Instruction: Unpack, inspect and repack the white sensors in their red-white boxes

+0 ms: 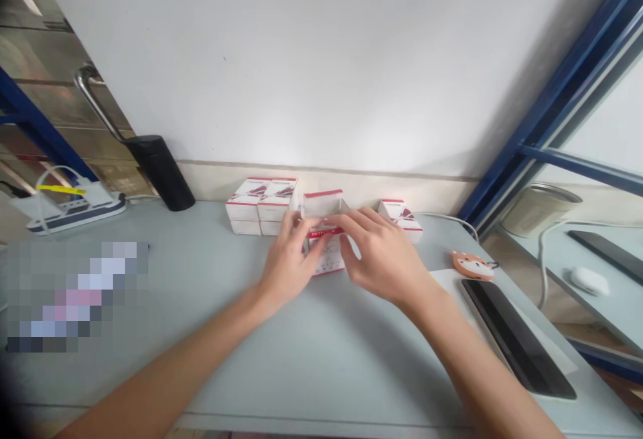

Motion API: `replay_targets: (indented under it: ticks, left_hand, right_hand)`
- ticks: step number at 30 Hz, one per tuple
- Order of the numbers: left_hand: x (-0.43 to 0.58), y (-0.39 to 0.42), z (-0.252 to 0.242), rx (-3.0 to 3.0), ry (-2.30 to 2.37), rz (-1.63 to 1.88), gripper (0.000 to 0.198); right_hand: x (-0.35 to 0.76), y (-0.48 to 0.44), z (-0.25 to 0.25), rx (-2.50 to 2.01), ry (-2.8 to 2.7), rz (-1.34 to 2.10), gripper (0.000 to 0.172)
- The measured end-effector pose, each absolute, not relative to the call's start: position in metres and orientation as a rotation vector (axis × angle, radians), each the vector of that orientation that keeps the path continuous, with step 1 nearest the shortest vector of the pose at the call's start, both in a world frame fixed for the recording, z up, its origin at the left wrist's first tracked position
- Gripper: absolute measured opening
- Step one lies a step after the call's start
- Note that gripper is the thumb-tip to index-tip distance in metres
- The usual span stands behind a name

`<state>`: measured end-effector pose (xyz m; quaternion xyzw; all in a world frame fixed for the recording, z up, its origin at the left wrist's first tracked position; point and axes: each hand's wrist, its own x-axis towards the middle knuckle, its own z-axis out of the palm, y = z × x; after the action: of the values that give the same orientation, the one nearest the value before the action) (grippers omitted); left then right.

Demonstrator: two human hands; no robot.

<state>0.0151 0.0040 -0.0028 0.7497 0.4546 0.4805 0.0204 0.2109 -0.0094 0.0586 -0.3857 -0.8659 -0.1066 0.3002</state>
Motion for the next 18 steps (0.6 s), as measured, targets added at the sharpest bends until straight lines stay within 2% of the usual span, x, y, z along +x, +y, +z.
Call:
replay_targets:
  ticks: [2,4,6,8,11,16,18]
  left_hand:
    - [0.015,0.006,-0.005,2.201,1.346,1.541,0.032]
    - [0.014,0.009,-0.007,2.064,1.238,1.600,0.050]
    - [0.013,0.013,-0.010,1.959,1.165,1.634,0.061]
    - [0.011,0.016,-0.012,1.969,1.133,1.636,0.054]
    - [0.009,0.020,-0.013,2.106,1.082,1.636,0.039]
    - [0.008,0.020,-0.012,2.168,1.045,1.636,0.038]
    - [0.008,0.020,-0.011,2.169,1.052,1.615,0.038]
  right_hand:
    - [0.208,-0.005,0.048,-0.949,-2.216,-0.169,0.039]
    - [0.202,0.003,0.039,-0.927,-1.972,-0.012,0.038]
    - [0.197,0.011,0.030,-0.945,-1.724,0.186,0.031]
    - [0.193,0.016,0.022,-0.943,-1.663,0.370,0.021]
    - [0.191,0.017,0.011,-0.879,-1.754,0.474,0.019]
    - [0.189,0.013,0.010,-0.852,-1.667,0.404,0.027]
    - [0.188,0.012,0.014,-0.885,-1.683,0.303,0.026]
